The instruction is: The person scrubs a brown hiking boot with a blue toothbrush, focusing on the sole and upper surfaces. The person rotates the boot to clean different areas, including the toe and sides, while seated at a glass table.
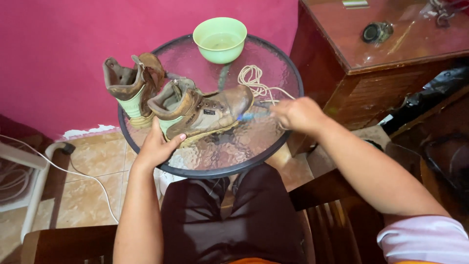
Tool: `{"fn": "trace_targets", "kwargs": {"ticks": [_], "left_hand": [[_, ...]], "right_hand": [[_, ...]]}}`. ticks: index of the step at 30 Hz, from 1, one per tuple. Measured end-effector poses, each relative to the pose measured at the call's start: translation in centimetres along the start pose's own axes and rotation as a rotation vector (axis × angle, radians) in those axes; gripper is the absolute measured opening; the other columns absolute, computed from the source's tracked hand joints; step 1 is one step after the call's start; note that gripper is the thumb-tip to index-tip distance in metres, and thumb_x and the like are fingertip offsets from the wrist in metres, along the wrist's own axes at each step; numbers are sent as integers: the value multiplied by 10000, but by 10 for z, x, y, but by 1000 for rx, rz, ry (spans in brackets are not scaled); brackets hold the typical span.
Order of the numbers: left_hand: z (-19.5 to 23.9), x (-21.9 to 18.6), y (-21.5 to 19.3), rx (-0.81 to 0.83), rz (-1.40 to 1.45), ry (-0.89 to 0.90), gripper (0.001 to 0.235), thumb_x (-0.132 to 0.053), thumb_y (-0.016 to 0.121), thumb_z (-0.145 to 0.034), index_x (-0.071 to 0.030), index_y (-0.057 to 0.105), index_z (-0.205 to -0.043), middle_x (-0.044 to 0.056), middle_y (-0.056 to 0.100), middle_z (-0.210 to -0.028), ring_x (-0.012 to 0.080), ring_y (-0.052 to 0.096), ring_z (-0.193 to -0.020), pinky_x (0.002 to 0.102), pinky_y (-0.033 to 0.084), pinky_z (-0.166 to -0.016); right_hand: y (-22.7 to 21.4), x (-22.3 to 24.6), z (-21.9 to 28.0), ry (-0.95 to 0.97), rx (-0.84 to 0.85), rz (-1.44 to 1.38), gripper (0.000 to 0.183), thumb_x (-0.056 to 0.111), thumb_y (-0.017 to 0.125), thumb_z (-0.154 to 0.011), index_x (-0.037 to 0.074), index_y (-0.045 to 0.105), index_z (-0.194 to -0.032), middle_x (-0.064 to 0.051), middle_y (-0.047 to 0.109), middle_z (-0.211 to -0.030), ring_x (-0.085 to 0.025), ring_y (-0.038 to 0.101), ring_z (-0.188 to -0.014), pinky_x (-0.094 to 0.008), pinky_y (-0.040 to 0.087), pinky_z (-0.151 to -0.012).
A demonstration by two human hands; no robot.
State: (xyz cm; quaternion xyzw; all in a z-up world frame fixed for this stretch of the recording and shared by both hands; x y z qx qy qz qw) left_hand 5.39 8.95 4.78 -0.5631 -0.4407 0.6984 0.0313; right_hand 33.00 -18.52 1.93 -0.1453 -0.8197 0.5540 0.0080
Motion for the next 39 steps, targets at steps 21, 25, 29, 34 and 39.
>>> {"fn": "trace_targets", "kwargs": {"ticks": [21, 25, 29, 34, 39], "left_hand": [[-17, 75, 19, -52, 22, -5, 952, -379, 818, -799, -76, 301, -1539, 347, 476, -1447, 483, 451, -1365, 581, 337, -1174], [-8, 34, 11, -53, 23, 34, 917, -361, 816, -799, -114, 324, -1532, 328, 493, -1438, 477, 455, -1359, 584, 351, -1159], [-6, 28, 9, -44, 57, 59, 932, -308, 825, -792, -126, 316, -1551, 322, 494, -1448, 469, 438, -1376, 583, 339, -1160], [-6, 32, 4, -28, 55, 37, 978, -297, 831, -773, -125, 301, -1578, 310, 482, -1475, 459, 419, -1400, 583, 321, -1179], [-6, 28, -2, -328, 102, 241, 739, -99, 816, -820, -11, 462, -1462, 316, 547, -1352, 481, 526, -1291, 533, 443, -1103]], "right_hand": [[-21, -6, -19, 335, 17, 17, 260, 441, 480, -1046, 333, 678, -1175, -7, 696, -835, -286, 743, -752, -449, 603, -679], [-13, 5, -20, 252, 52, -23, 272, 461, 470, -1033, 328, 677, -1149, -23, 715, -866, -311, 752, -765, -465, 604, -701], [-22, -12, -20, 384, 71, -63, 282, 440, 449, -1055, 267, 671, -1046, -59, 730, -855, -348, 753, -810, -491, 602, -715], [-18, -11, -15, 357, 135, -169, 243, 379, 494, -1029, 228, 684, -1020, -116, 761, -926, -396, 746, -898, -537, 593, -784], [-23, -50, 2, 581, 93, -226, 257, 377, 499, -1060, 251, 692, -1173, -95, 770, -990, -395, 743, -937, -525, 595, -805]]}}
Point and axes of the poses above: each hand's wrist, its own z-axis away from the middle knuckle, its own y-axis out of the palm, x = y × z, the point moved 6 cm from there along -z, towards the middle knuckle
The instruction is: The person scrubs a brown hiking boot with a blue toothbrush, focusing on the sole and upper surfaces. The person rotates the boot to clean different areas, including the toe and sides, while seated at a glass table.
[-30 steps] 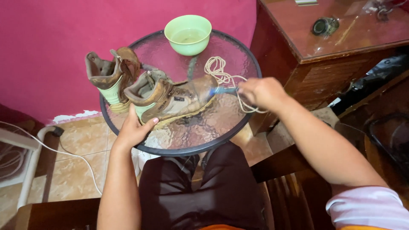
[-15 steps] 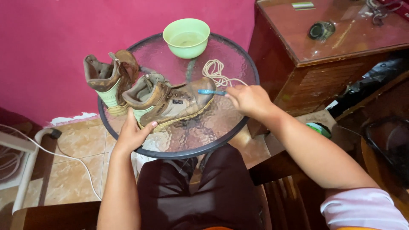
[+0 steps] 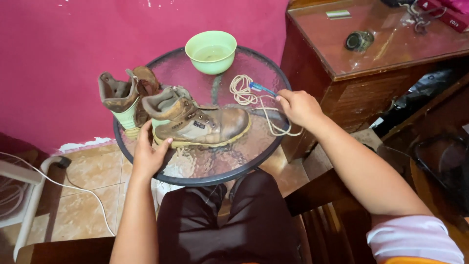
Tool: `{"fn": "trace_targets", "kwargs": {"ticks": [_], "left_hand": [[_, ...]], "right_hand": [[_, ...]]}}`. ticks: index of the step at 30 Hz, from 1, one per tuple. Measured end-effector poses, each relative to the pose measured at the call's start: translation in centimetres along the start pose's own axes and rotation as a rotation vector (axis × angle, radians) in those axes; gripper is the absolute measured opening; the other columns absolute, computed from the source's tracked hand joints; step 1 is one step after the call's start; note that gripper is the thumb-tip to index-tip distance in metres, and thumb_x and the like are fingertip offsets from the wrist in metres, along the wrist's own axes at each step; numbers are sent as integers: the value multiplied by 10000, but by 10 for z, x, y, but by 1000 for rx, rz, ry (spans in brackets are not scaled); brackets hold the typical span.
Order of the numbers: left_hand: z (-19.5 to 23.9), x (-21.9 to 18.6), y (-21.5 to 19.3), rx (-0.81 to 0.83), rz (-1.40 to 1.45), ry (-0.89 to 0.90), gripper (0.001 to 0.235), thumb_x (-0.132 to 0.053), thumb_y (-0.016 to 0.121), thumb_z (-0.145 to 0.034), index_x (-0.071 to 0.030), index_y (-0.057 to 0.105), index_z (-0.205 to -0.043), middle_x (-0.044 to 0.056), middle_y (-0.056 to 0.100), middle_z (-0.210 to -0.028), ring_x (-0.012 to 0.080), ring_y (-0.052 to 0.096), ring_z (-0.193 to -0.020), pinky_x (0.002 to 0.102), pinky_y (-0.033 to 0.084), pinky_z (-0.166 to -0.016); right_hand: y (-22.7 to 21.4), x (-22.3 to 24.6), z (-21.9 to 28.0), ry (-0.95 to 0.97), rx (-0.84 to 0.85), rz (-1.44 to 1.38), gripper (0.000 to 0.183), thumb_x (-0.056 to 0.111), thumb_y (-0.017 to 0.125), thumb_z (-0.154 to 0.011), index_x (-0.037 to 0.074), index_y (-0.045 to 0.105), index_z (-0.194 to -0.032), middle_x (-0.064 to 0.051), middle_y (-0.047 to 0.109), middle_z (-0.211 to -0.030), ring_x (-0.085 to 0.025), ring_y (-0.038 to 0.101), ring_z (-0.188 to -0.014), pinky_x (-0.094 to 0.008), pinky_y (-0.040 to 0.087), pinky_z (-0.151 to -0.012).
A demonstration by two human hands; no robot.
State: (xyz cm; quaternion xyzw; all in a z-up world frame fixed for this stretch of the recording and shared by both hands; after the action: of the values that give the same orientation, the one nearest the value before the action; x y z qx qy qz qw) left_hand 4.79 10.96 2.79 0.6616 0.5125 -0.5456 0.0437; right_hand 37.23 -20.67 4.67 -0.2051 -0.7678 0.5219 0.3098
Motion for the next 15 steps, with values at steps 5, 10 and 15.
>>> {"fn": "trace_targets", "kwargs": {"ticks": [5, 10, 15], "left_hand": [[14, 13, -2, -328, -275, 246, 580, -148, 882, -815, -19, 577, -1292, 148, 572, -1124, 354, 629, -1104, 410, 518, -986], [42, -71, 33, -239, -250, 505, 381, -228, 825, -803, -132, 688, -1145, 43, 629, -1000, 262, 647, -993, 381, 499, -931], [35, -128, 107, 348, -456, 564, 1150, -532, 896, -631, -58, 389, -1547, 189, 363, -1616, 449, 225, -1517, 658, 183, -1196]], "right_hand": [[-27, 45, 32, -274, 131, -237, 212, 275, 607, -980, 207, 741, -1129, -155, 778, -999, -448, 713, -974, -573, 564, -814], [-30, 83, 52, -434, 238, -146, 211, 264, 617, -968, 189, 770, -1092, -135, 789, -954, -411, 743, -908, -523, 586, -801], [1, 92, 60, -705, -85, 278, 216, 486, 515, -1012, 291, 577, -943, 59, 546, -788, -192, 661, -789, -336, 547, -700]]}}
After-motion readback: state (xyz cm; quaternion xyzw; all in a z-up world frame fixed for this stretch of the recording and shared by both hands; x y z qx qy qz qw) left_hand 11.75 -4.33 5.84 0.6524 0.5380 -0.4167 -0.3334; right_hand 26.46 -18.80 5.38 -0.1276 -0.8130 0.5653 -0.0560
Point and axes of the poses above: each hand's wrist, its own z-axis away from the middle knuckle, its own y-axis out of the palm, x = y × z, the point moved 6 cm from there along -z, towards the middle knuckle
